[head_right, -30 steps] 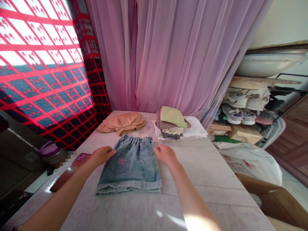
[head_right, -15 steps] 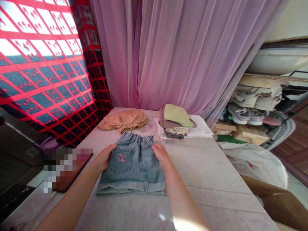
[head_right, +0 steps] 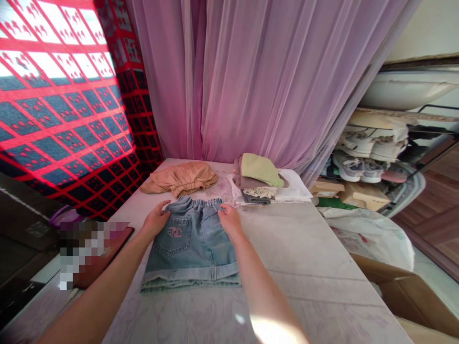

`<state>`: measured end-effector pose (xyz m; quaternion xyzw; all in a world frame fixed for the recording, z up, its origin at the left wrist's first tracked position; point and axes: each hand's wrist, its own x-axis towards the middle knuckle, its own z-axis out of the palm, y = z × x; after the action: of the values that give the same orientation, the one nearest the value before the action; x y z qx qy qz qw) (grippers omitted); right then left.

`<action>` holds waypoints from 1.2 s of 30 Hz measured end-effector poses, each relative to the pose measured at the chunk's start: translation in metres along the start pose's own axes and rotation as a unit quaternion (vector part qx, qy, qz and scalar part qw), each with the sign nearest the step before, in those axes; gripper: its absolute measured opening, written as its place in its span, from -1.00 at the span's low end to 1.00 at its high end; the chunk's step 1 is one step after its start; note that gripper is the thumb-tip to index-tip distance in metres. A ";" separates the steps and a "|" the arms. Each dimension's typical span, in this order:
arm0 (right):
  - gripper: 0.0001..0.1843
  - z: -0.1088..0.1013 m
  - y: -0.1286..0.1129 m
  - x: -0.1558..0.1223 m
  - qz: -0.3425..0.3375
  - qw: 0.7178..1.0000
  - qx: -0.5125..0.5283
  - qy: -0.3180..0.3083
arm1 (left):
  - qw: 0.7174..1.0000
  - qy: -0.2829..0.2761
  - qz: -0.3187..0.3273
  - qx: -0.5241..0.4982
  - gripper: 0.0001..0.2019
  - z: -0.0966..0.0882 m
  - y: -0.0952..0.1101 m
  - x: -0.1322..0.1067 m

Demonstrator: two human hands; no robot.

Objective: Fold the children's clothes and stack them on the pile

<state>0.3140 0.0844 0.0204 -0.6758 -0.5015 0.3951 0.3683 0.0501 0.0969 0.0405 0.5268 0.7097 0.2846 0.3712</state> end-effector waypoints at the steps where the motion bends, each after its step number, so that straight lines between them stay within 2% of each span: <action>1: -0.60 0.002 0.004 -0.003 0.005 1.000 -0.011 0.004 | 1.000 0.005 0.003 0.026 -0.51 -0.002 -0.002 0.001; 4: -0.59 0.005 0.014 -0.012 0.015 0.999 -0.034 0.008 | 0.995 0.013 0.008 0.094 -0.52 -0.006 -0.008 -0.003; 7: -0.56 0.003 0.017 -0.019 0.008 0.999 -0.030 0.010 | 0.989 0.028 0.031 0.144 -0.48 -0.007 -0.002 -0.015; 9: -0.53 -0.002 0.017 -0.026 0.002 1.000 -0.013 0.000 | 0.973 0.061 0.097 0.202 -0.47 -0.005 0.007 -0.027; 11: -0.51 -0.011 0.017 -0.037 0.014 0.999 0.020 -0.026 | 0.945 0.077 0.202 0.248 -0.52 0.002 0.015 -0.041; 13: -0.51 -0.022 0.017 -0.053 0.034 0.995 0.060 -0.073 | 0.916 0.050 0.310 0.249 -0.60 0.013 0.016 -0.059; 15: -0.53 -0.032 0.019 -0.071 0.039 0.985 0.095 -0.136 | 0.890 0.010 0.389 0.236 -0.63 0.026 0.010 -0.077; 18: -0.55 -0.040 0.025 -0.093 0.019 0.974 0.120 -0.191 | 0.865 -0.015 0.440 0.241 -0.55 0.036 -0.010 -0.100; 21: -0.66 -0.039 0.033 -0.100 0.011 0.984 0.071 -0.166 | 0.874 0.005 0.424 0.236 -0.56 0.026 -0.032 -0.112; 24: -0.79 -0.036 0.037 -0.098 0.000 0.994 -0.027 -0.102 | 0.905 0.044 0.365 0.216 -0.67 -0.001 -0.047 -0.115; 26: -0.77 -0.035 0.037 -0.098 -0.016 0.995 -0.074 -0.067 | 0.924 0.050 0.312 0.215 -0.71 -0.019 -0.054 -0.118; 29: -0.68 -0.035 0.034 -0.105 -0.037 0.991 -0.121 -0.046 | 0.948 0.020 0.211 0.239 -0.67 -0.037 -0.060 -0.125; 32: -0.57 -0.034 0.034 -0.112 -0.042 0.982 -0.179 -0.042 | 0.958 -0.013 0.118 0.261 -0.63 -0.039 -0.059 -0.132; 36: -0.56 -0.031 0.036 -0.113 -0.040 0.971 -0.234 -0.037 | 0.961 -0.031 0.055 0.269 -0.65 -0.034 -0.052 -0.135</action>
<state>0.3352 -0.0362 0.0196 -0.7075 -0.6201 0.2765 0.1960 0.0170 -0.0477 0.0489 0.6538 0.7183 0.0871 0.2213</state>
